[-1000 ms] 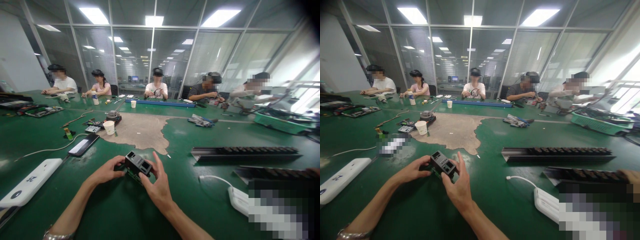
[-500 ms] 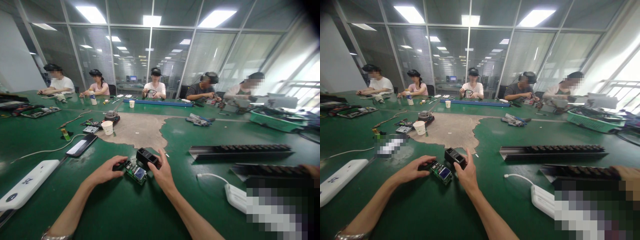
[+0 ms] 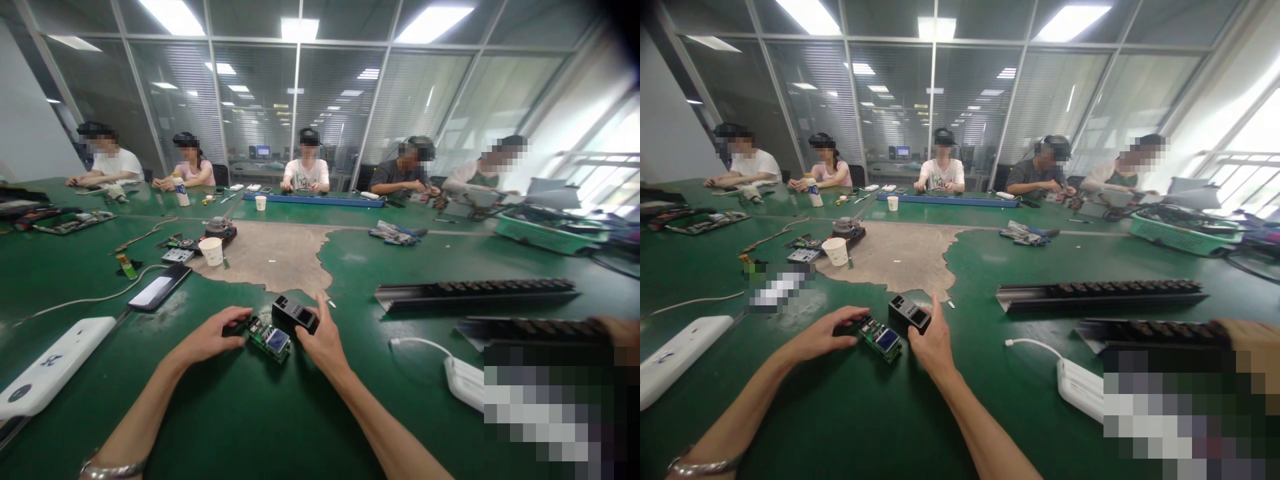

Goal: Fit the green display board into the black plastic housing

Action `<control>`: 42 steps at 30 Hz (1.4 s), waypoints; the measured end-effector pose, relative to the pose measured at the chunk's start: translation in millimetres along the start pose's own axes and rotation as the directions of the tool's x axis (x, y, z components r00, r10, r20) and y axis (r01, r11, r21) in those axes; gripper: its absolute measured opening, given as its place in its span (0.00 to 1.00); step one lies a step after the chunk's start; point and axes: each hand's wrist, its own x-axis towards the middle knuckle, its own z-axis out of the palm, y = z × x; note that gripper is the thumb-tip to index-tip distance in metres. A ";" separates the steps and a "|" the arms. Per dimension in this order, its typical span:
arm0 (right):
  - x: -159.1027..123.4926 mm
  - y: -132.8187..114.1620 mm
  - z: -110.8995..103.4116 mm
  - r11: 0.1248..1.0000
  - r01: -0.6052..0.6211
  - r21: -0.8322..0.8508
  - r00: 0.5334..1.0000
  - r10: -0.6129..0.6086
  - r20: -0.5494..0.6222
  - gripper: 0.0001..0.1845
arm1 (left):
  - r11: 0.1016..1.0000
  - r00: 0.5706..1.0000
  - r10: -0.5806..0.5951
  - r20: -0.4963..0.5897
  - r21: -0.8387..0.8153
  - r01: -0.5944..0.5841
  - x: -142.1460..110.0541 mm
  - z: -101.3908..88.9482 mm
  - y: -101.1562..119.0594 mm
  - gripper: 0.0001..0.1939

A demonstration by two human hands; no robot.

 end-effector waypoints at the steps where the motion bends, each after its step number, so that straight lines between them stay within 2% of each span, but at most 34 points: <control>1: 0.1 -0.5 -0.5 1.000 -0.006 0.006 1.000 0.006 -0.003 0.44 | 1.000 1.000 0.003 0.003 0.004 -0.003 0.1 0.0 -0.7 0.31; 3: 0.4 -1.8 -1.3 0.998 -0.013 0.055 1.000 0.014 -0.018 0.43 | 1.000 1.000 0.008 0.006 0.007 -0.008 0.1 0.0 -1.6 0.31; 7: -0.3 -9.9 -1.6 0.966 -0.015 0.258 1.000 0.020 -0.018 0.41 | 1.000 1.000 0.000 0.005 -0.004 0.000 -0.3 0.5 -0.8 0.30; 12: -9.0 -30.8 -1.9 0.914 0.010 0.405 0.998 -0.038 0.059 0.41 | 0.998 0.999 -0.031 -0.025 -0.052 0.030 -0.8 3.0 -1.3 0.35; 16: -17.8 -42.1 -1.5 0.929 0.028 0.370 0.990 -0.076 0.116 0.42 | 0.997 0.998 -0.038 -0.044 -0.066 0.036 -1.0 4.3 -6.0 0.39; 24: -30.0 -50.4 1.1 0.970 0.164 0.180 0.979 -0.183 0.091 0.45 | 0.998 0.999 -0.021 -0.043 -0.053 0.019 -1.4 3.5 -4.6 0.38; 29: -37.3 -52.0 3.6 0.962 0.236 0.138 0.964 -0.249 0.092 0.46 | 0.999 0.999 -0.010 -0.045 -0.032 0.009 -0.6 3.6 -4.7 0.37; 35: -42.2 -48.8 8.6 0.966 0.249 0.061 0.963 -0.254 0.090 0.46 | 1.000 0.999 -0.010 -0.051 -0.029 0.009 -1.0 4.3 -7.4 0.37; 42: -43.8 -45.9 12.3 0.969 0.242 0.048 0.963 -0.246 0.114 0.45 | 0.999 0.998 -0.035 -0.046 -0.021 0.034 -1.2 3.4 -3.3 0.36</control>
